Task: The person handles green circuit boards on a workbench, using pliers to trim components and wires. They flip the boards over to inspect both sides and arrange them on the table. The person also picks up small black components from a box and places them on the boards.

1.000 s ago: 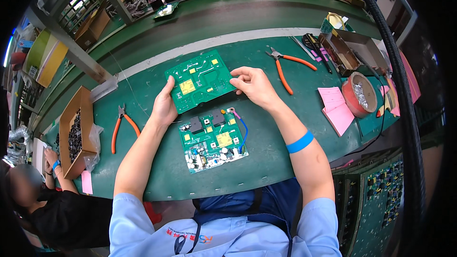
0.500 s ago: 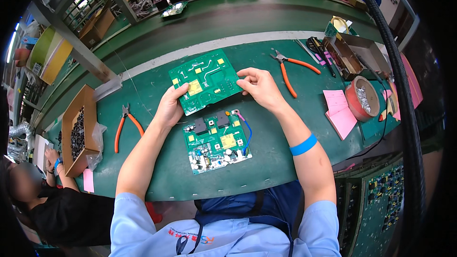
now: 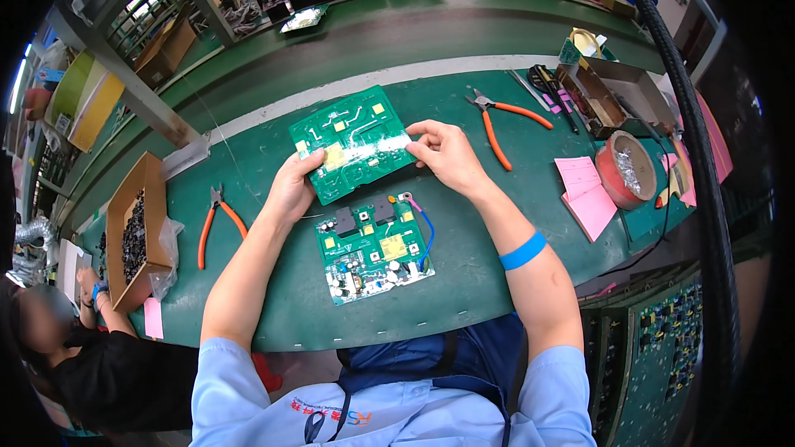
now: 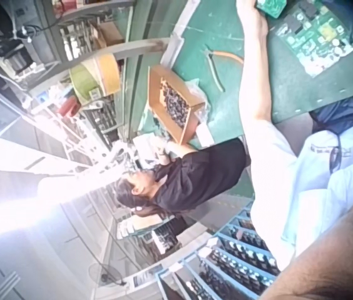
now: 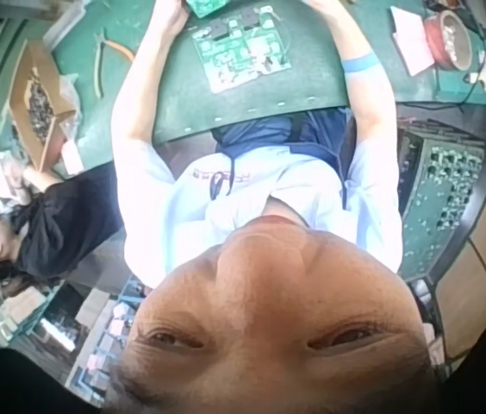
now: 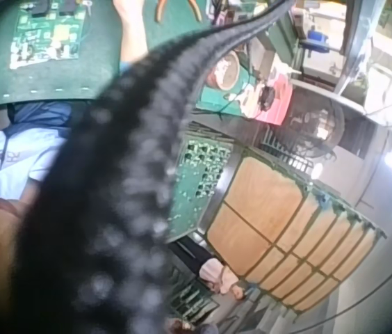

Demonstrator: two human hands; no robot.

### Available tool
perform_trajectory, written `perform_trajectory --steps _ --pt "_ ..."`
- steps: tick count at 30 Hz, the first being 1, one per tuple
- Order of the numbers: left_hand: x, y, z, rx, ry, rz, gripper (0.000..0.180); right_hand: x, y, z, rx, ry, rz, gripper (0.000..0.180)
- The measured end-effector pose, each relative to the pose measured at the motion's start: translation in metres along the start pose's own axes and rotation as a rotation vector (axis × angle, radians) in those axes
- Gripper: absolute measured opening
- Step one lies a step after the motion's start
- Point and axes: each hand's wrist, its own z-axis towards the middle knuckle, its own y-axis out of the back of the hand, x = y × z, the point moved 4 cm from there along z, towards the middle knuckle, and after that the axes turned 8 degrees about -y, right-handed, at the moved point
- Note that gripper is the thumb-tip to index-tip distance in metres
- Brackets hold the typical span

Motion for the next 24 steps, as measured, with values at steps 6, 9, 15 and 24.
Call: perform_trajectory --steps 6,9,15,24 --pt "-0.029 -0.019 -0.008 -0.017 -0.079 0.268 0.024 -0.001 0.007 -0.001 -0.109 0.041 0.178 0.026" --pt "-0.051 -0.023 -0.024 0.017 -0.477 0.921 0.019 -0.001 0.005 -0.003 -0.045 -0.271 0.425 0.044" --pt "-0.051 -0.063 -0.041 0.365 -1.239 1.751 0.03 0.008 -0.01 -0.013 0.431 -0.281 0.882 0.033" --pt "-0.03 0.008 -0.028 -0.235 -0.278 0.385 0.039 0.004 -0.022 -0.011 0.262 -0.235 0.71 0.022"
